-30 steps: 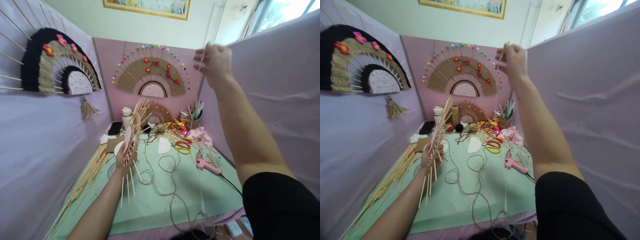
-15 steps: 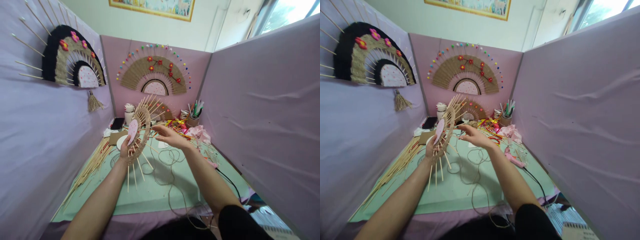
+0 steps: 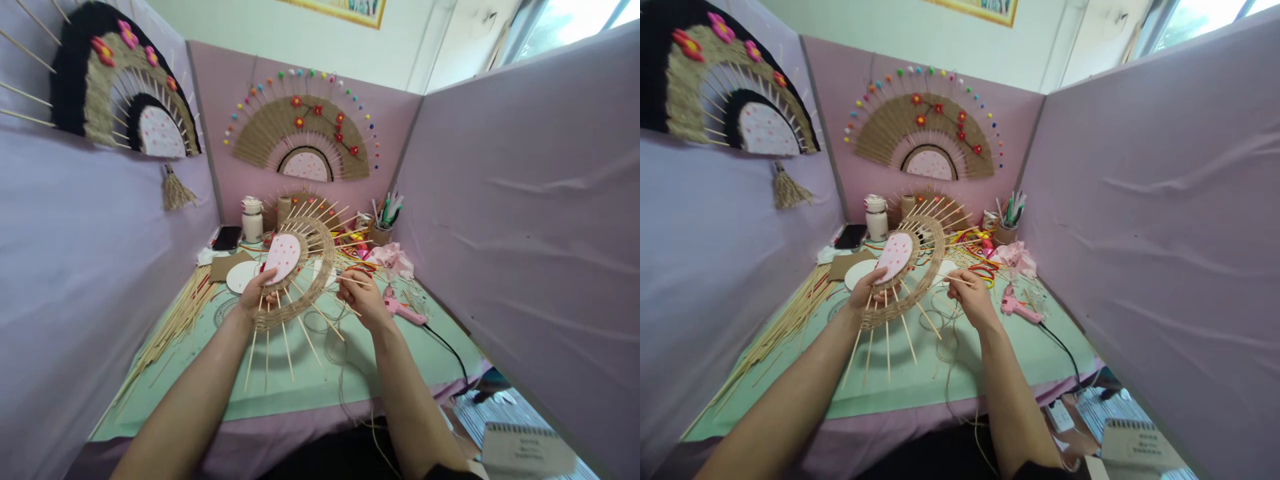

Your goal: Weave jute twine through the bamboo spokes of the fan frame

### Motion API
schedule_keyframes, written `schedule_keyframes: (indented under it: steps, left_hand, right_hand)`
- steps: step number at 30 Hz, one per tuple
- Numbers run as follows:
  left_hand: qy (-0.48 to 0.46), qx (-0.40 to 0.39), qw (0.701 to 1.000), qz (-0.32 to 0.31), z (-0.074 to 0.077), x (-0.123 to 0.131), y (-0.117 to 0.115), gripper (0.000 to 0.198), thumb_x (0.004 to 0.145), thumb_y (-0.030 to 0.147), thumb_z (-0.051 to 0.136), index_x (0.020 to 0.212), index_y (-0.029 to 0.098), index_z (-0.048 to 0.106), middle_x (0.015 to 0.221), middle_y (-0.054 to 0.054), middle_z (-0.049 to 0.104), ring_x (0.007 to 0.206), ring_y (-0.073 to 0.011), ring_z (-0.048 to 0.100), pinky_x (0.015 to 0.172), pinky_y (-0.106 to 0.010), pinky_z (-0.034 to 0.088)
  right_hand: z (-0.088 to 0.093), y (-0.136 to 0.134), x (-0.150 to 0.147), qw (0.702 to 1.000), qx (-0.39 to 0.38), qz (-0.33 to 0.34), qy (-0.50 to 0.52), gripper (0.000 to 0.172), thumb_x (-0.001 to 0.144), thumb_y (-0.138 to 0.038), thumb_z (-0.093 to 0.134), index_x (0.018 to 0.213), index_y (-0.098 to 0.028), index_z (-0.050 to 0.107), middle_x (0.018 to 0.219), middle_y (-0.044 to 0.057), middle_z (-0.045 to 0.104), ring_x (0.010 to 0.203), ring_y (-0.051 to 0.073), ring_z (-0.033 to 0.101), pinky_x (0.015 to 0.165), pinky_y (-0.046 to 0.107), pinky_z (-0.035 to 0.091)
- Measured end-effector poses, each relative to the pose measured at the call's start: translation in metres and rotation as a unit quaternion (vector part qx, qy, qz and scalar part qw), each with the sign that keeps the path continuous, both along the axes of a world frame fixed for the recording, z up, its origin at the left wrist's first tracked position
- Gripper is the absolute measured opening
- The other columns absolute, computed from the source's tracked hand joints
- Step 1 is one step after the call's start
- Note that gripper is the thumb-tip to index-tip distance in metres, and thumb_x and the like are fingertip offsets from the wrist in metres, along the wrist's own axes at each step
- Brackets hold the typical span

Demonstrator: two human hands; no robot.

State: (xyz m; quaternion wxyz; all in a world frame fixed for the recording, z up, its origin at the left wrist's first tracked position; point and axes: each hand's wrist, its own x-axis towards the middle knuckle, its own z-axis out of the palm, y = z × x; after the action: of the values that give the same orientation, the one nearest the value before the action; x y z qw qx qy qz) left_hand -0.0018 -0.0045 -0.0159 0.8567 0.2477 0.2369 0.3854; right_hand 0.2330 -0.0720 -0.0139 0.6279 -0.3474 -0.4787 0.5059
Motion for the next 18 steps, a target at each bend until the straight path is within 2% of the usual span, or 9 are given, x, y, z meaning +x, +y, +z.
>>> schedule_keyframes:
  steps: [3, 7, 12, 18]
  left_hand:
    - [0.021, 0.006, 1.0, 0.004, 0.0, 0.002, -0.002, 0.016, 0.078, 0.017, 0.054, 0.088, 0.008, 0.061, 0.056, -0.005, 0.058, 0.035, -0.0039, 0.041, 0.027, -0.008, 0.029]
    - [0.053, 0.035, 0.998, 0.002, 0.003, 0.002, -0.006, 0.016, 0.073, 0.016, 0.058, 0.085, 0.006, 0.061, 0.055, -0.006, 0.058, 0.035, -0.0043, 0.043, 0.027, -0.009, 0.028]
    - [0.114, 0.065, 0.99, 0.045, 0.01, -0.003, -0.006, 0.014, 0.073, 0.016, 0.055, 0.08, 0.006, 0.062, 0.053, -0.007, 0.06, 0.032, -0.0055, 0.043, 0.026, -0.01, 0.028]
    - [0.144, 0.094, 0.981, 0.09, 0.013, -0.019, 0.001, 0.012, 0.074, 0.012, 0.055, 0.079, 0.008, 0.065, 0.045, -0.005, 0.058, 0.029, -0.0085, 0.045, 0.024, -0.013, 0.03]
  right_hand:
    - [-0.001, -0.005, 0.002, 1.0, -0.012, -0.021, 0.001, 0.022, 0.073, -0.038, 0.071, 0.069, -0.018, 0.062, 0.05, -0.006, 0.04, 0.047, 0.007, 0.034, 0.051, 0.023, 0.035]
    - [0.002, -0.014, 0.003, 0.999, -0.04, 0.011, 0.019, 0.025, 0.073, -0.039, 0.071, 0.07, -0.016, 0.062, 0.049, -0.006, 0.039, 0.046, 0.005, 0.03, 0.046, 0.02, 0.029]
    - [0.004, -0.02, 0.013, 0.993, -0.092, 0.063, 0.038, 0.029, 0.071, -0.04, 0.073, 0.07, -0.015, 0.059, 0.048, -0.009, 0.031, 0.042, 0.003, 0.018, 0.039, 0.016, 0.012]
    - [0.006, -0.023, 0.033, 0.993, -0.113, 0.041, 0.024, 0.028, 0.07, -0.04, 0.073, 0.071, -0.016, 0.057, 0.048, -0.01, 0.027, 0.041, 0.003, 0.015, 0.037, 0.016, 0.01]
